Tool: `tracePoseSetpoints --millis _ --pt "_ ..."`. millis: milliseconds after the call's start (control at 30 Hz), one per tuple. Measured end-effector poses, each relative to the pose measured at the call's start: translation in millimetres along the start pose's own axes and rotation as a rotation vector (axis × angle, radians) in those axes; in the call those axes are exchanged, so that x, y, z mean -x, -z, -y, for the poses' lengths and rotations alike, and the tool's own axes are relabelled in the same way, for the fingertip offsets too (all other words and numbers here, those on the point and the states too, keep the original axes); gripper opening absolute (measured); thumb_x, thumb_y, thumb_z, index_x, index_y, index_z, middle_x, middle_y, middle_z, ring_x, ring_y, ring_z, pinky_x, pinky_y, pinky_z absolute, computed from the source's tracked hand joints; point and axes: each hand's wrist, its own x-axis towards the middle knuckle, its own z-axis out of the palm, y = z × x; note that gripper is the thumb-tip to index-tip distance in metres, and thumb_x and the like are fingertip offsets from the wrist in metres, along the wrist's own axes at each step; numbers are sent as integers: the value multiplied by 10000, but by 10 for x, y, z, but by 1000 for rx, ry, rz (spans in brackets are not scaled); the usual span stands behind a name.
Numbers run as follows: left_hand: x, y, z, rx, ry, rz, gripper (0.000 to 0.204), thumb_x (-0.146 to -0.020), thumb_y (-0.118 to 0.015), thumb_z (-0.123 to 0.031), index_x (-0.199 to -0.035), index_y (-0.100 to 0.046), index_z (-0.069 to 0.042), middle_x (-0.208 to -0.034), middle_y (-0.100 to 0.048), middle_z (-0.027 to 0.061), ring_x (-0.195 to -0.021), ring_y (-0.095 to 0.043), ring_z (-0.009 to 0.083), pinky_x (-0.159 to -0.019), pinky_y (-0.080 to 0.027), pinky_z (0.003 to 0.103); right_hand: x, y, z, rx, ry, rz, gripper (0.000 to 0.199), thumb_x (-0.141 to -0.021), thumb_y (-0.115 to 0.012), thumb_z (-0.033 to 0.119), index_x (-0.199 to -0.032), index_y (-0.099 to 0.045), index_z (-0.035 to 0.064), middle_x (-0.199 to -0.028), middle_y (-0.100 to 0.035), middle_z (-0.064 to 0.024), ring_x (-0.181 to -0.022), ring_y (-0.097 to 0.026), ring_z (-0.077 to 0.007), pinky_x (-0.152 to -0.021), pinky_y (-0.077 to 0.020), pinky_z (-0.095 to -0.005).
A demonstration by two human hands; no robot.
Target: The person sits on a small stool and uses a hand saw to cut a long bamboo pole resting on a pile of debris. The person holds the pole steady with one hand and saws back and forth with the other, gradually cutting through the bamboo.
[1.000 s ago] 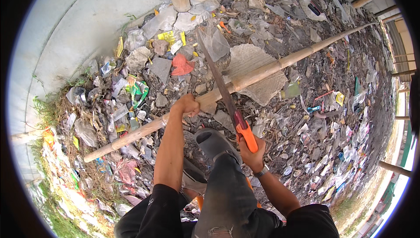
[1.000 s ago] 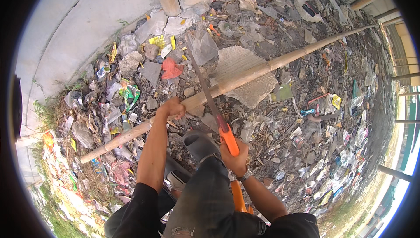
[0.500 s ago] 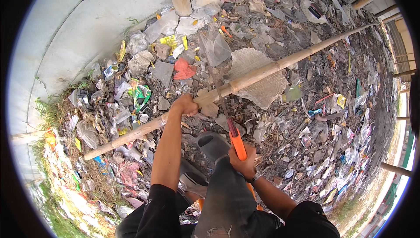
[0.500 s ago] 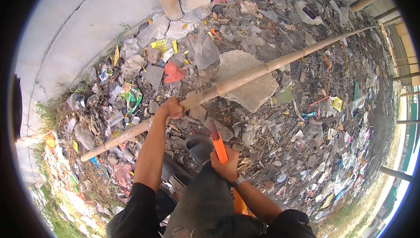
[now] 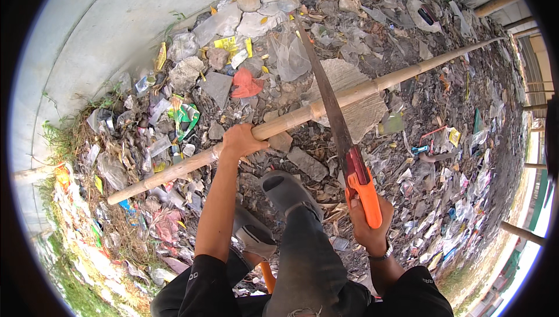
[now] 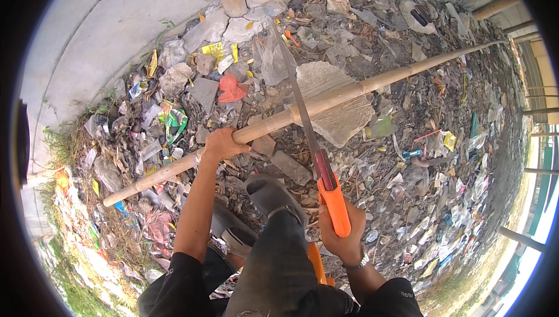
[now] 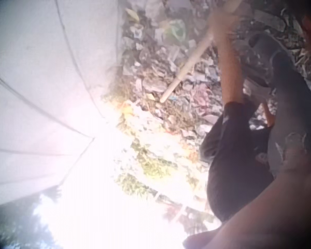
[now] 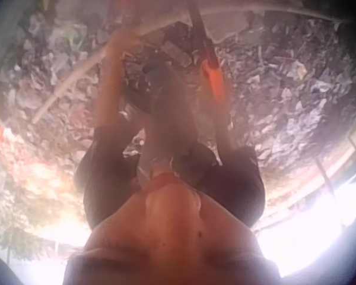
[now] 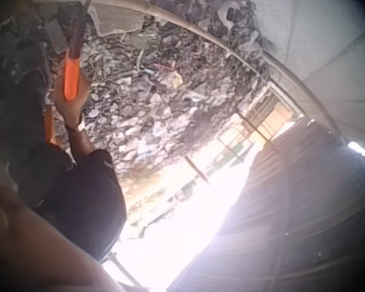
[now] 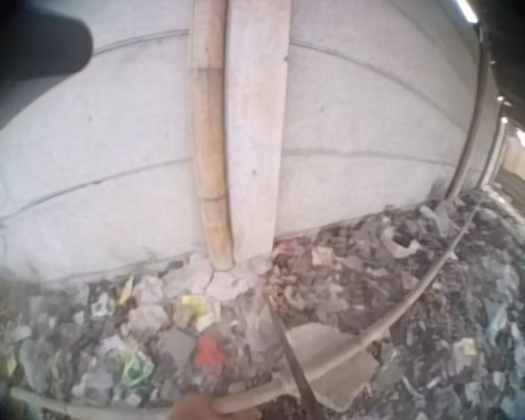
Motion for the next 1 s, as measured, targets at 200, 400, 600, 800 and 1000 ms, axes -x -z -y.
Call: tracePoseSetpoints --millis 200,400,600,800,1000 --pt "-78 39 144 -96 54 -10 518 -694 -818 -460 -1031 -811 -66 -998 -803 167 -959 -776 367 -892 -612 482 139 -95 -232 24 -94 80 230 -927 -697 45 -1137 -752 -27 -768 -720 -67 -638 -663 -97 -610 -532 -279" --pt "229 -479 -3 -116 20 -400 299 -748 -797 -285 -927 -709 -62 -960 -784 145 -934 -770 360 -863 -606 483 446 -256 -595 5 -91 95 164 -905 -741 124 -1006 -755 -4 -655 -656 -68 -555 -649 -139 -567 -523 -299" --pt "194 -568 75 -109 -13 -471 274 -765 -757 -268 -954 -729 -71 -909 -771 173 -881 -756 386 -808 -603 489 620 -317 -715 18 -99 98 136 -910 -730 120 -974 -742 0 -656 -661 -65 -558 -659 -143 -562 -532 -310" --pt "119 -399 -6 -96 117 -244 273 -773 -723 -237 -986 -750 -68 -984 -784 196 -937 -759 403 -848 -605 492 975 -24 -467 191 -61 162 158 -913 -708 91 -1029 -747 -9 -692 -702 -86 -592 -714 -178 -578 -563 -325" --pt "313 -721 58 -94 50 -405 266 -772 -738 -244 -974 -742 -71 -969 -781 192 -915 -761 387 -851 -607 482 67 -735 -638 -75 -123 -8 125 -902 -701 70 -976 -729 -26 -685 -656 -101 -602 -623 -115 -585 -513 -320"
